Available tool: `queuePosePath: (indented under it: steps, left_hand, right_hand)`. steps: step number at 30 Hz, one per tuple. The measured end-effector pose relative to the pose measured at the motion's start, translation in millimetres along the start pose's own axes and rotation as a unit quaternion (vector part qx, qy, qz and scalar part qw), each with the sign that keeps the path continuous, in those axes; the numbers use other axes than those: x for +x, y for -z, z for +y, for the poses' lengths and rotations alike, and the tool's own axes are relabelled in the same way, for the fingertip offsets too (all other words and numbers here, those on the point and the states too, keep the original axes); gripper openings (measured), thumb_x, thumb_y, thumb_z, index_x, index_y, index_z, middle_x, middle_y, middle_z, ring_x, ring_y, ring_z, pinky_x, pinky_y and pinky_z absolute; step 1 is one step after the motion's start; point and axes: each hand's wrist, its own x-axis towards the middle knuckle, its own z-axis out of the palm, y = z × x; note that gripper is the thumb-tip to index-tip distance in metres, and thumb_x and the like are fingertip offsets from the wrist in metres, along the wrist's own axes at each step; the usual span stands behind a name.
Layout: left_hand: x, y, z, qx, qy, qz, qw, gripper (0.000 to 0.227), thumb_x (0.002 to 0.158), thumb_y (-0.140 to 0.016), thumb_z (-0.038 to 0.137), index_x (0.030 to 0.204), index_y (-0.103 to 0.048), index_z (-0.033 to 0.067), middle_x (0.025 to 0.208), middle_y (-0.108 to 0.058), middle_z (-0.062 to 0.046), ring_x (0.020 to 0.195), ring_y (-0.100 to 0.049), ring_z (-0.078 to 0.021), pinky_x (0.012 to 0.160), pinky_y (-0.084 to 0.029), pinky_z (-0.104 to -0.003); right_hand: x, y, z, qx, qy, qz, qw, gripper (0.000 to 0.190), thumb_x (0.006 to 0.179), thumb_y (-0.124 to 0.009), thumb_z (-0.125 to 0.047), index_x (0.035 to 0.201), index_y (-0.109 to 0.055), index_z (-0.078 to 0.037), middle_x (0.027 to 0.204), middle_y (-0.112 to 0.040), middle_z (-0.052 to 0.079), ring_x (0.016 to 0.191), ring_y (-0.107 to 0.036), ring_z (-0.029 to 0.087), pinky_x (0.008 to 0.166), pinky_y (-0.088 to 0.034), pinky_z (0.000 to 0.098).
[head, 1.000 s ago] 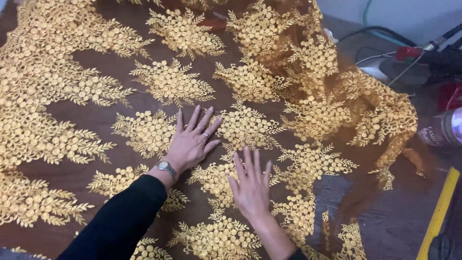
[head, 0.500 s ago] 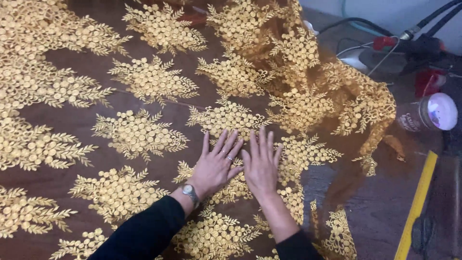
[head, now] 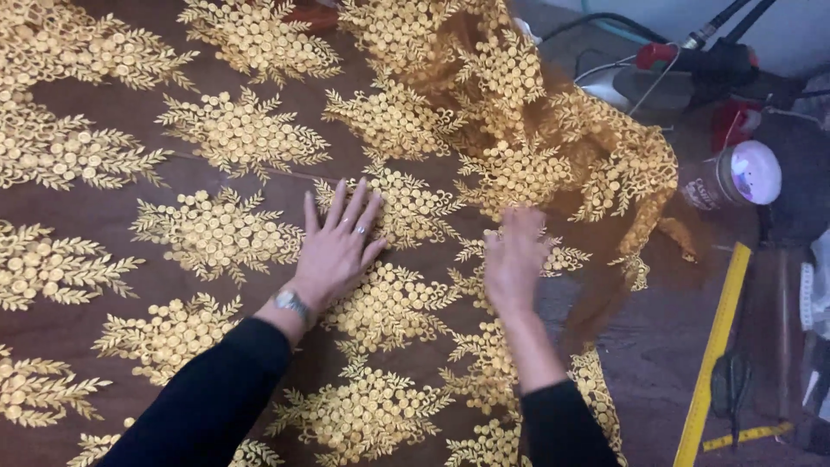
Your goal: The person smooths a large piece of brown fabric with a gold floral pattern on a wooden table. They use a pair of scissors to cut a strip from the edge of the fabric, then smooth the fabric again.
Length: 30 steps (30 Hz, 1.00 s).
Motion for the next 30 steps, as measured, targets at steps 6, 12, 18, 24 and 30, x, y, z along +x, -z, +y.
queuePosePath:
  steps: [6, 12, 18, 24, 30]
  left_hand:
    - [16.9, -16.4, -34.0, 0.007, 0.050, 0.067, 0.996, 0.067, 0.099, -0.022, 0.062, 0.154, -0.024, 0.0251, 0.163, -0.011, -0.002, 0.148, -0.007, -0.0284, 0.114, -0.001, -0.063]
    - [-15.8, 1.3, -59.0, -0.053, 0.098, 0.111, 0.988, 0.067, 0.100, -0.031, 0.053, 0.155, -0.023, 0.0155, 0.162, -0.016, -0.010, 0.147, -0.010, -0.0363, 0.112, -0.002, -0.068]
    - [-51.4, -30.0, 41.1, -0.016, -0.060, 0.085, 0.994, 0.067, 0.098, -0.030, 0.059, 0.154, -0.020, 0.0242, 0.162, -0.012, -0.003, 0.147, -0.005, -0.0298, 0.112, -0.002, -0.065]
    - [-132.2, -56.7, 44.2, 0.039, -0.088, 0.075, 0.993, 0.068, 0.097, -0.017, 0.065, 0.154, -0.014, 0.0273, 0.162, -0.004, -0.001, 0.147, 0.000, -0.0279, 0.113, 0.004, -0.062]
    - [-162.1, -42.8, 19.8, -0.009, -0.037, 0.078, 0.996, 0.065, 0.100, -0.018, 0.057, 0.155, -0.016, 0.0230, 0.162, -0.008, -0.005, 0.147, 0.001, -0.0313, 0.112, 0.004, -0.064]
  right_hand:
    - [15.4, -6.2, 2.0, -0.060, 0.024, -0.124, 0.990, 0.055, 0.102, -0.033, -0.046, 0.149, -0.033, -0.019, 0.158, -0.022, 0.009, 0.145, -0.016, 0.032, 0.113, -0.007, 0.0631]
    - [-23.6, 14.1, 85.5, -0.062, -0.083, -0.059, 0.993, 0.053, 0.106, -0.032, -0.032, 0.153, -0.026, -0.010, 0.160, -0.015, 0.015, 0.145, -0.014, 0.040, 0.113, -0.012, 0.0649]
    - [-79.8, 20.8, -56.9, -0.010, -0.050, -0.160, 0.986, 0.054, 0.101, -0.031, -0.036, 0.152, -0.024, -0.019, 0.160, -0.011, 0.008, 0.147, -0.009, 0.027, 0.116, -0.004, 0.0573]
    - [-154.4, 17.1, -18.8, -0.044, 0.052, -0.116, 0.991, 0.058, 0.102, -0.031, -0.044, 0.153, -0.024, -0.016, 0.159, -0.017, 0.013, 0.146, -0.011, 0.034, 0.112, -0.007, 0.0645]
    - [-170.6, 32.6, 7.8, -0.064, -0.055, -0.106, 0.991, 0.058, 0.102, -0.027, -0.037, 0.153, -0.022, -0.011, 0.160, -0.012, 0.017, 0.145, -0.006, 0.036, 0.113, 0.003, 0.0602]
